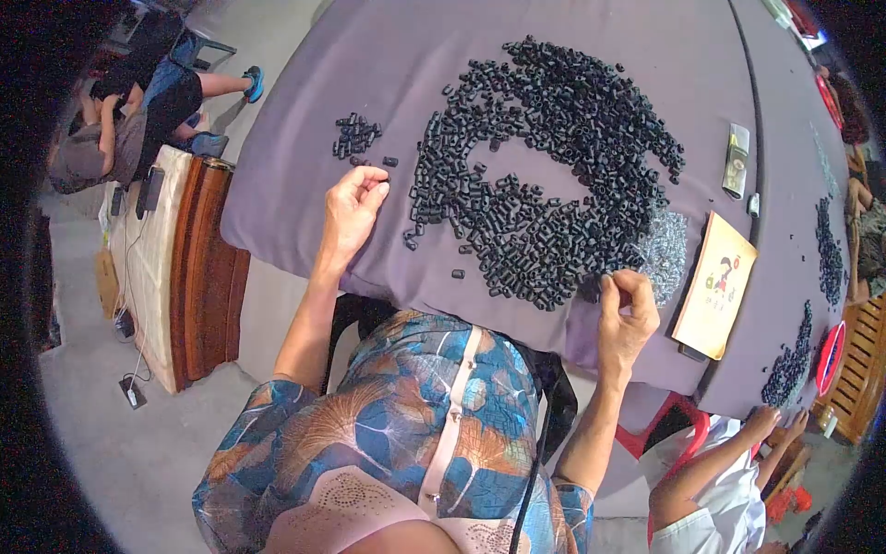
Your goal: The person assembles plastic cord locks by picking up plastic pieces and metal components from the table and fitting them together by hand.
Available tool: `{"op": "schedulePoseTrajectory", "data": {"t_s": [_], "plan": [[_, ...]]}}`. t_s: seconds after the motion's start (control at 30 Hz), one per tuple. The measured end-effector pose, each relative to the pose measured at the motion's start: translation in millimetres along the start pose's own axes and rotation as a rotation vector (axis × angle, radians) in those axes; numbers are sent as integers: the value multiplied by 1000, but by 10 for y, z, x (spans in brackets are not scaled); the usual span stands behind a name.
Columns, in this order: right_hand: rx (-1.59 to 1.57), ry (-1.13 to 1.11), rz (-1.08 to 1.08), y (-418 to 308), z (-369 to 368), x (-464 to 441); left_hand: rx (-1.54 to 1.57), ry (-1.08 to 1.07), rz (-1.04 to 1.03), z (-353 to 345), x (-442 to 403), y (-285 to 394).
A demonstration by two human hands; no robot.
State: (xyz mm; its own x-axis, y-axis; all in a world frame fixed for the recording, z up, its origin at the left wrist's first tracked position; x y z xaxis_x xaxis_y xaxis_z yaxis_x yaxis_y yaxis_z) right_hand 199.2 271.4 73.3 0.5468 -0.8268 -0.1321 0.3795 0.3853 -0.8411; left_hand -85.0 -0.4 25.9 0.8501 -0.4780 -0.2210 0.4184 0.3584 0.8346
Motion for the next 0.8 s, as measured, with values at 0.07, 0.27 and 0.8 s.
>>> {"op": "schedulePoseTrajectory", "data": {"t_s": [0.07, 0.27, 0.8], "plan": [[-59, -31, -49, -14, -45, 24, 22, -65, 7, -23, 63, 71], [-184, -61, -116, 32, -192, 101, 48, -266, 77, -137, 281, 206], [-251, -191, -140, -27, -439, 298, 52, -341, -193, -578, 448, 738]]}}
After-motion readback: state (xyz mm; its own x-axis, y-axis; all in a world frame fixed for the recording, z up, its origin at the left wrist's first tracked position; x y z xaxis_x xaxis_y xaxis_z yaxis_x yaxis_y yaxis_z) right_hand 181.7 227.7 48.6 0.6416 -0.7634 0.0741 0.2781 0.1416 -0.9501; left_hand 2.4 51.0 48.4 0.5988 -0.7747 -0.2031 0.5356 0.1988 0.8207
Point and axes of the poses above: each hand's wrist, its own x-axis away from the middle knuckle, its own z-axis out of the back of the hand, y = z × x, the point moved 10 cm from there along -x, towards the middle knuckle, and after that the axes turned 12 degrees about -z, right-handed, at the moved point
